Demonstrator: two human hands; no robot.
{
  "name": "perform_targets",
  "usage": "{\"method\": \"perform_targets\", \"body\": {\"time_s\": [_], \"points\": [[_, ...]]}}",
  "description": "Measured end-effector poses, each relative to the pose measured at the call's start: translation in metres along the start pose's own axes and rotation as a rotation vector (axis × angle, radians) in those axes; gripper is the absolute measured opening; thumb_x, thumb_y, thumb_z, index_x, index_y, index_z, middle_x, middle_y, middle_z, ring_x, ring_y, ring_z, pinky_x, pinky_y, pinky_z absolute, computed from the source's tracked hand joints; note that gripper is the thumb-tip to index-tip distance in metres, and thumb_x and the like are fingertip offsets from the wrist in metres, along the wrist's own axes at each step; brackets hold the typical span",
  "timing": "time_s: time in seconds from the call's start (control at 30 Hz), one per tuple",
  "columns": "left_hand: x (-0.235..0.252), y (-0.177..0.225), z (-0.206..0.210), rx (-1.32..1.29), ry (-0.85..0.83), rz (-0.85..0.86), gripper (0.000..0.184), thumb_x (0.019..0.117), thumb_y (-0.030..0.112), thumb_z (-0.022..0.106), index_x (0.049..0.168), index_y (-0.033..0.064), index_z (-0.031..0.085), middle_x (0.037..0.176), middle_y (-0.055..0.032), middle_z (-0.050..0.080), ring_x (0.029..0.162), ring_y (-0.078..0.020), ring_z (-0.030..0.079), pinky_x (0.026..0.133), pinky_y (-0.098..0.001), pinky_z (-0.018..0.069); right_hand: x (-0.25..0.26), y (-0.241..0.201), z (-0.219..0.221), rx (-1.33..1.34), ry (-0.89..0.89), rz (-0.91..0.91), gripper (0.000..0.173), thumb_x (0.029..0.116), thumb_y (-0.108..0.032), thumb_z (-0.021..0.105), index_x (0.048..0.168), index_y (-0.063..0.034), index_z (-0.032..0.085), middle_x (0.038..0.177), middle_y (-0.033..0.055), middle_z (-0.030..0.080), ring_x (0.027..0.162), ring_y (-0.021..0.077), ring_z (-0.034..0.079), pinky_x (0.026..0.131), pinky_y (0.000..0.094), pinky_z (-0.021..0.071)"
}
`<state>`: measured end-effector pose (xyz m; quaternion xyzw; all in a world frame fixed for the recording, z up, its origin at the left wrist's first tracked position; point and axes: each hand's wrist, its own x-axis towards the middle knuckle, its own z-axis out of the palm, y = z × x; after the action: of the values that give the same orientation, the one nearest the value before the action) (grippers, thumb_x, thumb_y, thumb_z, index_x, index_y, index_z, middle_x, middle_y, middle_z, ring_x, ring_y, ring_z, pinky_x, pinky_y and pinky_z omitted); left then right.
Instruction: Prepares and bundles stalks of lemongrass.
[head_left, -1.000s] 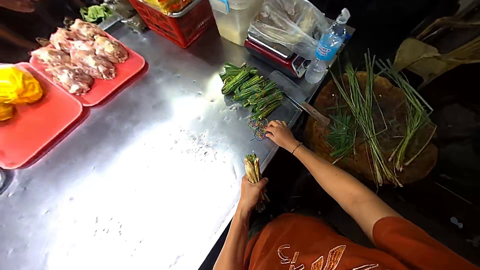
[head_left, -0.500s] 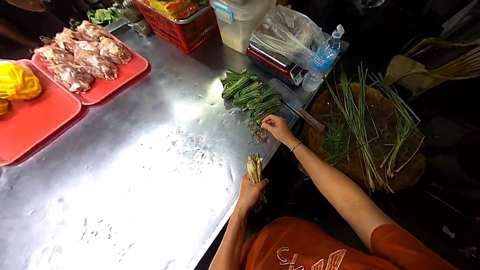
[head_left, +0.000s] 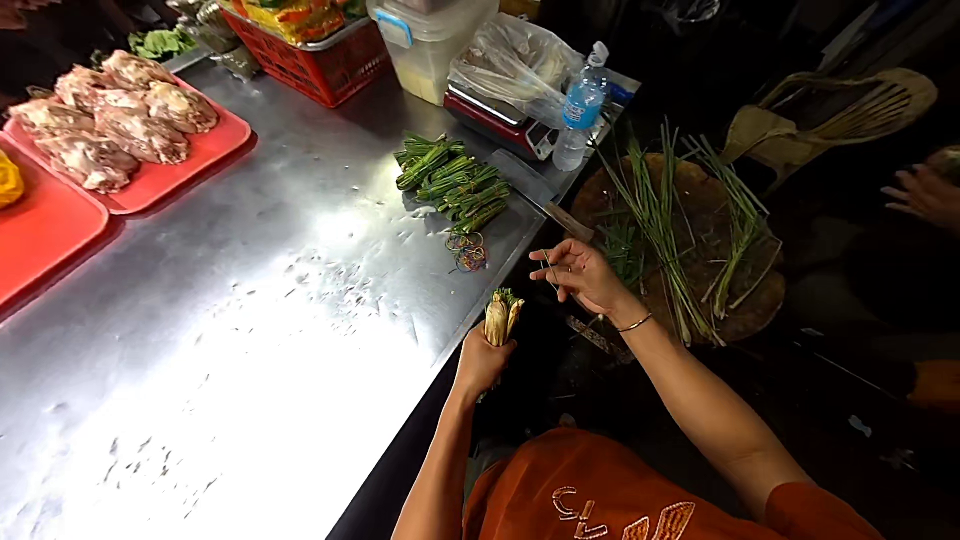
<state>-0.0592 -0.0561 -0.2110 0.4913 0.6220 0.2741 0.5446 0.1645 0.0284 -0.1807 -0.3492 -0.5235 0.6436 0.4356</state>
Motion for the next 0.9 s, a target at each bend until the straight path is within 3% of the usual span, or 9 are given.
{"method": "perform_targets", "body": {"time_s": [0.13,0.23,0.33,0.43,0.47,0.57,0.7,0.77,0.9], "points": [[-0.005,0.029,0.042,0.568,-0.095,0.038,0.038,0.0899,0.021,0.068,0.121,0.0001,0.065,0.107,-0.0202,0.071,0.103,-0.0355,0.069,0.091,-0.0575,0.0531,-0.051,-0.023,-0.03,-0.45,-0.113,0.034,0.046,0.0781,-0.008,0.085,0.118,-0.003,0.061,0.139,0.0136,0.06,0.103,0.0193,0.07,0.068,0.033,0.062],[-0.012,0.051,0.088,0.863,-0.183,0.067,0.036,0.0947,0.027,0.064,0.12,0.0025,0.064,0.11,-0.0212,0.071,0.109,-0.0398,0.068,0.091,-0.0606,0.0523,-0.079,-0.034,-0.04,-0.904,-0.271,0.088,0.066,0.0748,-0.03,0.092,0.129,-0.0054,0.063,0.136,0.0152,0.06,0.119,0.028,0.061,0.099,0.0471,0.053],[-0.025,0.06,0.13,0.93,-0.217,0.162,0.036,0.0946,0.028,0.065,0.12,0.0029,0.065,0.11,-0.0207,0.071,0.109,-0.0389,0.068,0.091,-0.0593,0.0527,-0.114,-0.029,-0.049,-1.081,-0.296,0.221,0.062,0.0779,-0.034,0.089,0.129,-0.0105,0.062,0.123,0.0146,0.065,0.114,0.0312,0.064,0.096,0.0562,0.0514],[-0.036,0.055,0.161,0.74,-0.171,0.281,0.035,0.0931,0.028,0.067,0.116,0.0016,0.066,0.104,-0.0194,0.072,0.103,-0.0368,0.07,0.09,-0.0581,0.0534,-0.162,-0.02,-0.077,-0.752,-0.053,0.204,0.073,0.075,-0.026,0.091,0.134,-0.0059,0.054,0.114,0.0177,0.068,0.094,0.0249,0.069,0.082,0.0449,0.0587],[-0.04,0.054,0.171,0.64,-0.139,0.312,0.035,0.0921,0.027,0.069,0.115,0.0013,0.067,0.102,-0.0185,0.072,0.1,-0.0353,0.071,0.089,-0.0575,0.054,-0.178,-0.011,-0.084,-0.58,0.048,0.184,0.075,0.0757,-0.021,0.09,0.136,-0.0054,0.05,0.108,0.0145,0.068,0.077,0.0185,0.069,0.066,0.0355,0.0592],[-0.05,0.059,0.198,0.42,-0.06,0.326,0.032,0.088,0.019,0.073,0.113,-0.0002,0.068,0.095,-0.017,0.072,0.091,-0.0311,0.07,0.085,-0.0537,0.055,-0.221,0.02,-0.086,-0.219,0.222,0.152,0.044,0.092,-0.015,0.073,0.126,0.0007,0.051,0.085,0.0062,0.068,0.06,0.012,0.065,0.055,0.0274,0.0564],[-0.043,0.056,0.219,0.269,-0.065,0.19,0.041,0.0867,0.012,0.074,0.123,0.0003,0.061,0.096,-0.0168,0.07,0.086,-0.0282,0.069,0.08,-0.0505,0.0571,-0.268,0.029,-0.072,-0.618,0.136,-0.104,0.037,0.1027,-0.025,0.06,0.09,0.0074,0.071,0.083,0.0114,0.069,0.078,0.0128,0.064,0.077,0.0292,0.054],[-0.037,0.046,0.226,0.101,-0.107,0.143,0.038,0.0862,0.009,0.073,0.12,-0.0003,0.059,0.079,-0.0101,0.066,0.063,-0.0185,0.065,0.062,-0.0375,0.0572,-0.285,0.018,-0.067,-0.752,0.028,-0.401,0.039,0.1012,-0.027,0.062,0.075,0.0018,0.069,0.074,0.0109,0.068,0.082,0.0181,0.065,0.087,0.0331,0.0504],[-0.051,0.046,0.244,-0.356,-0.282,0.105,0.027,0.0852,-0.006,0.062,0.111,-0.0017,0.054,0.061,-0.0006,0.057,0.049,-0.0095,0.056,0.052,-0.0251,0.0523,-0.309,-0.006,-0.066,-0.684,-0.164,-0.628,0.029,0.0996,-0.022,0.06,0.08,-0.0032,0.072,0.074,0.0074,0.069,0.083,0.0185,0.068,0.112,0.0411,0.0391]]}}
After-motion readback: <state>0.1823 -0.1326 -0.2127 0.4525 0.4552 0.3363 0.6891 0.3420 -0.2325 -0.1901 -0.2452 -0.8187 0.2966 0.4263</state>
